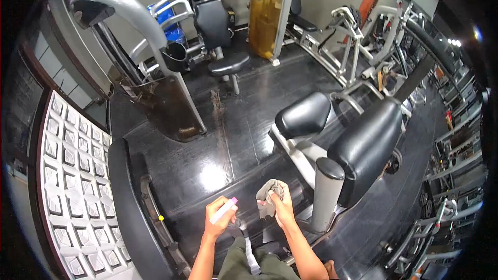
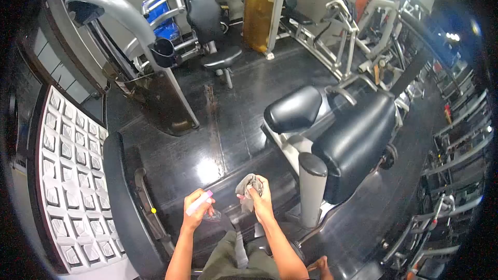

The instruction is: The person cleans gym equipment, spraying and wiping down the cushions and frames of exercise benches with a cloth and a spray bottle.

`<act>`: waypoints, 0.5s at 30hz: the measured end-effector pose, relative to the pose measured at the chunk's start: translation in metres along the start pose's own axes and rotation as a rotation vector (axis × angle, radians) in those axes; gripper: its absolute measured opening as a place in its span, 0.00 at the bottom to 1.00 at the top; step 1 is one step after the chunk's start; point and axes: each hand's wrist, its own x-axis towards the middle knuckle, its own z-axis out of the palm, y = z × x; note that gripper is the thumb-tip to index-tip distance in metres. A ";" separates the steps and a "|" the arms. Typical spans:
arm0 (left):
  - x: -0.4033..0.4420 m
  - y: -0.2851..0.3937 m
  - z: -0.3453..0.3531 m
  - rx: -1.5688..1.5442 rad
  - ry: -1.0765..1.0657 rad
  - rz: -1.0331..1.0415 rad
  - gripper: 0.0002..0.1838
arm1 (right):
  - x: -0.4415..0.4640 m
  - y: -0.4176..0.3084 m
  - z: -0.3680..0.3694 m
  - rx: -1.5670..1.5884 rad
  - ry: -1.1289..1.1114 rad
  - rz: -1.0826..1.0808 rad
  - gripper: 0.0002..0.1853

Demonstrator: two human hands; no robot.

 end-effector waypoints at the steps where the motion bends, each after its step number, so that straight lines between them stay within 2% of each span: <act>1: 0.004 0.003 -0.009 0.017 0.002 0.009 0.08 | 0.005 -0.001 0.004 -0.012 -0.007 -0.006 0.18; 3: 0.013 0.010 -0.023 0.019 -0.007 0.021 0.08 | 0.017 0.000 0.007 -0.163 0.037 -0.133 0.19; 5: 0.024 0.018 -0.033 0.023 -0.017 0.033 0.08 | 0.025 -0.010 0.014 -0.194 0.054 -0.143 0.18; 7: 0.035 0.028 -0.041 0.073 -0.042 0.034 0.09 | 0.025 -0.034 0.034 -0.062 -0.007 -0.104 0.16; 15: 0.082 0.054 -0.035 0.017 -0.129 0.097 0.10 | 0.035 -0.096 0.057 -0.065 0.018 -0.219 0.18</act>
